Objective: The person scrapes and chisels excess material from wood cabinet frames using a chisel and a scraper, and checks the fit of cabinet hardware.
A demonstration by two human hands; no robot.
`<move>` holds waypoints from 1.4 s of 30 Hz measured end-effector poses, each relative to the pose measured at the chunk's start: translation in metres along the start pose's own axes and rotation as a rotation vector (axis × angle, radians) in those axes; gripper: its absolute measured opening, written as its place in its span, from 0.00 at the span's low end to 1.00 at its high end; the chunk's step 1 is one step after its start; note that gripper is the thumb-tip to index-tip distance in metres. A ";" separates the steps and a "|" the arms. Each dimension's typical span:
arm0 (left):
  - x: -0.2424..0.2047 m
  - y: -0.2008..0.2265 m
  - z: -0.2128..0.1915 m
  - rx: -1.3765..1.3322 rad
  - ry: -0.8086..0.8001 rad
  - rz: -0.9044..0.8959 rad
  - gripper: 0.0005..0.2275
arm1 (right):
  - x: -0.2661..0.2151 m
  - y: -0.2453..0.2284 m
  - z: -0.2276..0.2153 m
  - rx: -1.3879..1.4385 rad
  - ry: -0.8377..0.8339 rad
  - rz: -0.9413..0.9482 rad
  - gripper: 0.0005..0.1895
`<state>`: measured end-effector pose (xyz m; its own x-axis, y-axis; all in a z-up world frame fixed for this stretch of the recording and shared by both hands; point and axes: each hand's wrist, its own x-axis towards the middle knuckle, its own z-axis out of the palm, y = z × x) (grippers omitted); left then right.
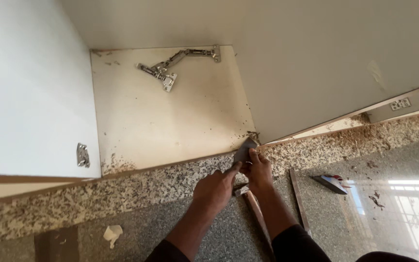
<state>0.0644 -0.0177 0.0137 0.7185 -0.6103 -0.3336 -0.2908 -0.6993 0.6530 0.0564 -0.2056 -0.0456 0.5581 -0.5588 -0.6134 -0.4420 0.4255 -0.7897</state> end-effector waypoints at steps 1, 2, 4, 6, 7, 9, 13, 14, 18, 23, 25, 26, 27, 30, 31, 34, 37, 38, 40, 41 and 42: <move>-0.003 0.000 0.003 0.003 -0.069 -0.055 0.25 | 0.002 0.001 -0.005 -0.066 -0.041 -0.036 0.22; -0.007 -0.001 0.005 0.004 -0.137 -0.110 0.28 | 0.003 0.002 -0.012 -0.067 -0.071 -0.080 0.23; -0.023 -0.010 0.008 -0.209 0.011 -0.118 0.26 | -0.003 0.012 -0.011 -0.050 -0.143 -0.159 0.25; -0.037 -0.014 0.017 -0.428 0.136 -0.190 0.23 | -0.016 0.020 -0.006 -0.064 -0.177 -0.204 0.29; -0.041 -0.018 0.020 -0.525 0.192 -0.259 0.21 | -0.025 0.023 0.004 -0.067 -0.205 -0.226 0.31; -0.045 -0.024 0.026 -0.761 0.399 -0.292 0.18 | -0.046 0.024 0.023 -0.315 -0.378 -0.068 0.31; -0.039 -0.045 0.032 -1.072 0.784 -0.224 0.14 | -0.102 0.020 0.047 -0.685 -0.819 0.010 0.30; -0.041 -0.054 0.033 -1.095 0.821 -0.237 0.14 | -0.113 0.020 0.052 -0.687 -0.816 0.020 0.29; -0.060 -0.085 0.030 -1.237 0.742 -0.503 0.18 | -0.152 0.026 0.067 -0.726 -0.833 0.004 0.35; -0.070 -0.094 0.022 -1.471 0.852 -0.680 0.18 | -0.188 0.034 0.067 -0.748 -0.794 0.109 0.37; -0.070 -0.101 0.018 -1.457 0.927 -0.712 0.15 | -0.198 0.037 0.061 -0.801 -0.789 0.140 0.37; -0.068 -0.104 0.016 -1.451 0.962 -0.727 0.13 | -0.202 0.039 0.057 -0.778 -0.801 0.162 0.37; -0.067 -0.108 0.015 -1.403 0.943 -0.727 0.14 | -0.206 0.039 0.053 -0.754 -0.810 0.185 0.36; -0.064 -0.121 0.012 -1.230 0.950 -0.706 0.15 | -0.211 0.041 0.054 -0.782 -0.767 0.207 0.35; -0.062 -0.125 0.012 -1.157 0.987 -0.682 0.15 | -0.212 0.041 0.057 -0.807 -0.741 0.207 0.35; -0.062 -0.135 0.012 -1.067 1.001 -0.711 0.14 | -0.217 0.041 0.068 -0.885 -0.725 0.216 0.33; -0.059 -0.137 0.016 -1.049 0.989 -0.735 0.14 | -0.227 0.039 0.073 -0.822 -0.734 0.215 0.33; -0.056 -0.137 0.015 -1.040 0.991 -0.732 0.14 | -0.230 0.037 0.076 -0.822 -0.723 0.223 0.32; -0.057 -0.140 0.012 -0.991 1.069 -0.699 0.14 | -0.236 0.035 0.081 -0.829 -0.706 0.235 0.32; -0.055 -0.141 0.009 -0.964 1.110 -0.682 0.13 | -0.237 0.034 0.084 -0.835 -0.698 0.221 0.31; -0.053 -0.142 0.007 -0.953 1.096 -0.703 0.14 | -0.236 0.033 0.087 -0.841 -0.690 0.206 0.31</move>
<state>0.0632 0.1117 -0.0658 0.7380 0.5540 -0.3853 0.4523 0.0176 0.8917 -0.0289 0.0027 0.0726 0.5748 0.0955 -0.8127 -0.7617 -0.3004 -0.5740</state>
